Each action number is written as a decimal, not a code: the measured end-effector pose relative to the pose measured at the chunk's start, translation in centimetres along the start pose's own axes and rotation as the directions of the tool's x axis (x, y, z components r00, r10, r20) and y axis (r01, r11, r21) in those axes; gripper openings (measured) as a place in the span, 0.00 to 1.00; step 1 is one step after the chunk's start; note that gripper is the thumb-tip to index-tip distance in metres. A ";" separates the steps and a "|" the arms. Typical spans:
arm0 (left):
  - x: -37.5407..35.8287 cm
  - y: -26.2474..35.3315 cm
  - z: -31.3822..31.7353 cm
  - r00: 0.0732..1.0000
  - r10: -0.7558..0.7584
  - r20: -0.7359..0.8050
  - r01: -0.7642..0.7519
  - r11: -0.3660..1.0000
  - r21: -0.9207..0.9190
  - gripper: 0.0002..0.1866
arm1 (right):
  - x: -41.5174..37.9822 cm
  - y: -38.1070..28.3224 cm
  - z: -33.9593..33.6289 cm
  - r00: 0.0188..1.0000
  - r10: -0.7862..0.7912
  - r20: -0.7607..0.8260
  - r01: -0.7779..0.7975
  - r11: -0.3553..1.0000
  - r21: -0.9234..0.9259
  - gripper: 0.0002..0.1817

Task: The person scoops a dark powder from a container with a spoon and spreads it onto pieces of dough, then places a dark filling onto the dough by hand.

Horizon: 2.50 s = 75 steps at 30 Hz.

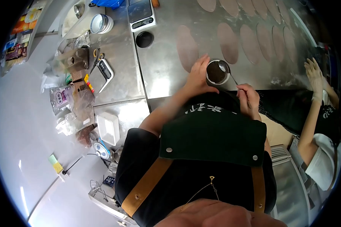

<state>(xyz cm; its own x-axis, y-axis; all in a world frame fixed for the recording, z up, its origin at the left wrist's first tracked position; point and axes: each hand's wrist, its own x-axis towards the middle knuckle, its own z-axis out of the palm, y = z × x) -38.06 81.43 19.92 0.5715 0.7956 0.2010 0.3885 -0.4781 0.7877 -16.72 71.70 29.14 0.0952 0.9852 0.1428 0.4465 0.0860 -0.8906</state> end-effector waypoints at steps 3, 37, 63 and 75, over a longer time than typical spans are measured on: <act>1.0 -0.8 1.4 0.993 0.091 -0.073 -0.094 0.995 -0.041 0.67 | 0.7 0.4 0.6 0.996 -0.088 0.033 0.092 0.987 -0.133 0.07; 3.6 0.0 2.1 0.985 0.016 -0.171 -0.043 0.987 -0.158 0.52 | 6.3 0.4 1.5 0.924 -0.370 0.098 0.376 0.835 -0.402 0.11; 12.7 0.0 -3.3 0.912 0.213 -0.350 -0.172 0.975 0.144 0.50 | 10.3 2.5 3.7 0.920 0.261 -0.293 -0.095 0.873 0.479 0.09; 18.8 -3.5 -3.9 0.898 0.181 -0.401 -0.090 0.968 0.235 0.48 | 18.0 5.9 4.6 0.951 0.137 -0.278 -0.024 0.927 0.374 0.07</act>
<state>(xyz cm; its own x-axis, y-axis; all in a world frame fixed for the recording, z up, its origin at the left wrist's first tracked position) -31.52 99.50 23.24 0.2935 0.7771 0.5567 0.4940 -0.6219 0.6076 -16.47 90.62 24.47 0.3995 0.9069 0.1340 0.0788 0.1116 -0.9906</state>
